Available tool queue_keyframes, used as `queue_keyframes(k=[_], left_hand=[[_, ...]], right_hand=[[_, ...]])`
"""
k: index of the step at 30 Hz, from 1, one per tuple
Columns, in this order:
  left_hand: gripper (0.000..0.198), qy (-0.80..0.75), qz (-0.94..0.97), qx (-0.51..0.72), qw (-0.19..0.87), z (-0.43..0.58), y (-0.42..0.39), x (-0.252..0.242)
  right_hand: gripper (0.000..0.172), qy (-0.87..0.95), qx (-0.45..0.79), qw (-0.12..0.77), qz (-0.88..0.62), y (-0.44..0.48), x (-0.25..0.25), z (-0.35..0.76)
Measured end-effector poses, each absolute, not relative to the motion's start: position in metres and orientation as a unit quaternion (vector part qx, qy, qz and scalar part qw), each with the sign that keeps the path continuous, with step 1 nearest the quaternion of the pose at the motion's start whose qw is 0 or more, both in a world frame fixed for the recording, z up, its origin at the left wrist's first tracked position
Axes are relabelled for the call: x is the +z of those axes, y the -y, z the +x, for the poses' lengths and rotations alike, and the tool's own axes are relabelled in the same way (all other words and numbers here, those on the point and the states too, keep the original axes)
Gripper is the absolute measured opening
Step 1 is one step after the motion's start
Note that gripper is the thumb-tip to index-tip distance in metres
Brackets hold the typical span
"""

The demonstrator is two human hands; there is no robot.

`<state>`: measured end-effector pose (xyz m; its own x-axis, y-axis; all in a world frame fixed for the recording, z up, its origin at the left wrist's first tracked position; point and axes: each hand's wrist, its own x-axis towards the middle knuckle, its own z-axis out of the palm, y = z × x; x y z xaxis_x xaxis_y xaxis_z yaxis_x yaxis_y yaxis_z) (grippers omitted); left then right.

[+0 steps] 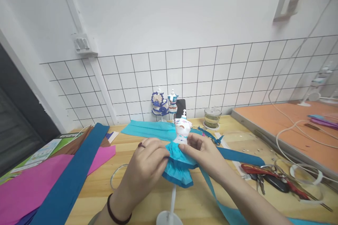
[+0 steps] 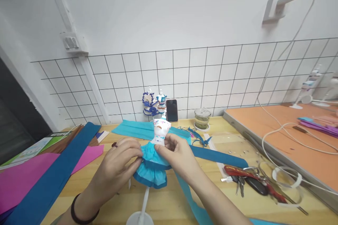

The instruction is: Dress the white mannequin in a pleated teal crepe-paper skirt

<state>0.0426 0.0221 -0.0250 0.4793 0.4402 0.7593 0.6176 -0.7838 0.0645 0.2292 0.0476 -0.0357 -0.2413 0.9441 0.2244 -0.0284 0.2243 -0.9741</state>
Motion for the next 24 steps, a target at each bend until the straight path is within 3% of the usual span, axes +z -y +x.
queue_keyframes(k=[8,24], left_hand=[[0.023,0.264,-0.828,-0.416,0.268,0.042,-0.023,-0.036],[0.017,0.232,-0.836,-0.408,0.283,0.034,-0.031,-0.038]], right_hand=[[0.029,0.596,0.496,0.504,-0.381,-0.048,-0.034,0.229],[0.027,0.581,0.471,0.527,-0.402,-0.047,-0.026,0.234]])
